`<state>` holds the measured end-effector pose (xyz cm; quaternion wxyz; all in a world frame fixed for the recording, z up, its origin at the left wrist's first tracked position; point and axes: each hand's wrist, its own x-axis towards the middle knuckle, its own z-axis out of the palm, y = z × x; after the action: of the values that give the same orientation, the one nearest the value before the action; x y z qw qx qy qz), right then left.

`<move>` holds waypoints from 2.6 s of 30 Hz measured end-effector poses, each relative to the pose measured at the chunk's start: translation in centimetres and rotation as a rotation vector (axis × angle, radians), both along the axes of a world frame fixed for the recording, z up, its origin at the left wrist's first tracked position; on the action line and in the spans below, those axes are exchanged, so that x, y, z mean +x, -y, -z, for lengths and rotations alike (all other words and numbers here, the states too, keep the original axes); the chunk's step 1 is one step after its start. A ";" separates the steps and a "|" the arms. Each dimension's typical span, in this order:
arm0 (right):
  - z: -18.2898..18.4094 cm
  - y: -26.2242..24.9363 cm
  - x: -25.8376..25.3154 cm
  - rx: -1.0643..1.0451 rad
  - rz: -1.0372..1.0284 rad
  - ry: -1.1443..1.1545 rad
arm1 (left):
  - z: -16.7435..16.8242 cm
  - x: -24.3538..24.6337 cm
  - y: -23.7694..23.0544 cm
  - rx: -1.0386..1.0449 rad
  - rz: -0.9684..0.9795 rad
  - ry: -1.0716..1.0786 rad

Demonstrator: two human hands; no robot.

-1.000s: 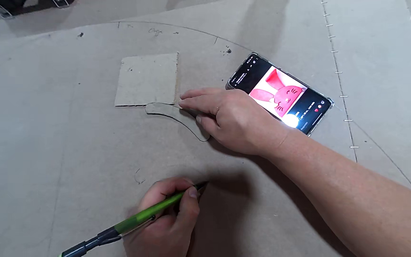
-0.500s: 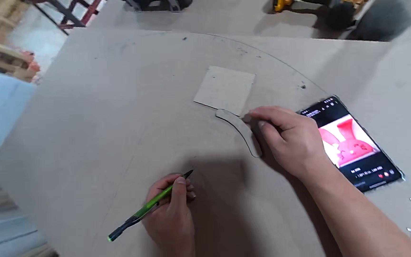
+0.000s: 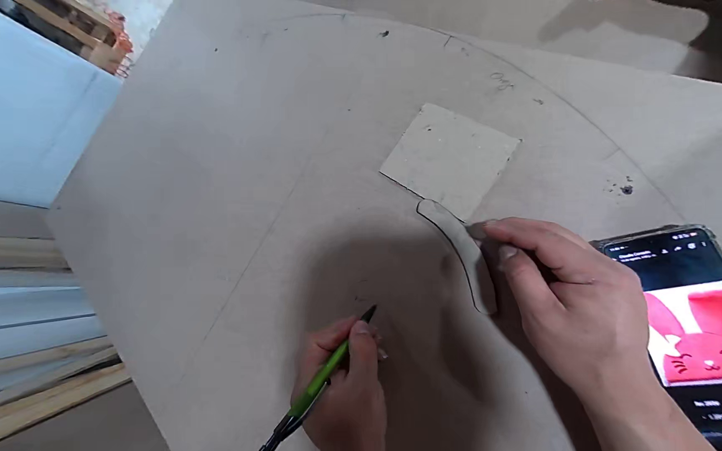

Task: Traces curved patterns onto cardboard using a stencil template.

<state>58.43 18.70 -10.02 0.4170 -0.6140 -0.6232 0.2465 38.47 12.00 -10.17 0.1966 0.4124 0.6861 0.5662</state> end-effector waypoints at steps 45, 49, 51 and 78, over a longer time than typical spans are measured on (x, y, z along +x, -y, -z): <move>0.2 0.0 0.0 0.020 -0.024 -0.021 | 0.7 -2.8 0.6 -0.076 0.563 0.045; 0.3 0.0 0.0 0.025 -0.021 -0.029 | 0.6 -2.9 0.5 -0.072 0.588 0.037; 0.4 0.0 0.0 0.024 -0.021 -0.027 | 0.4 -2.2 0.3 -0.069 0.421 0.037; 0.4 -0.1 -0.1 0.016 -0.002 -0.040 | -0.1 -1.1 -0.1 -0.047 0.038 -0.002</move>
<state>58.31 18.78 -10.43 0.4341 -0.6051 -0.6173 0.2539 37.35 12.09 -10.06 0.2161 0.4214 0.6912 0.5458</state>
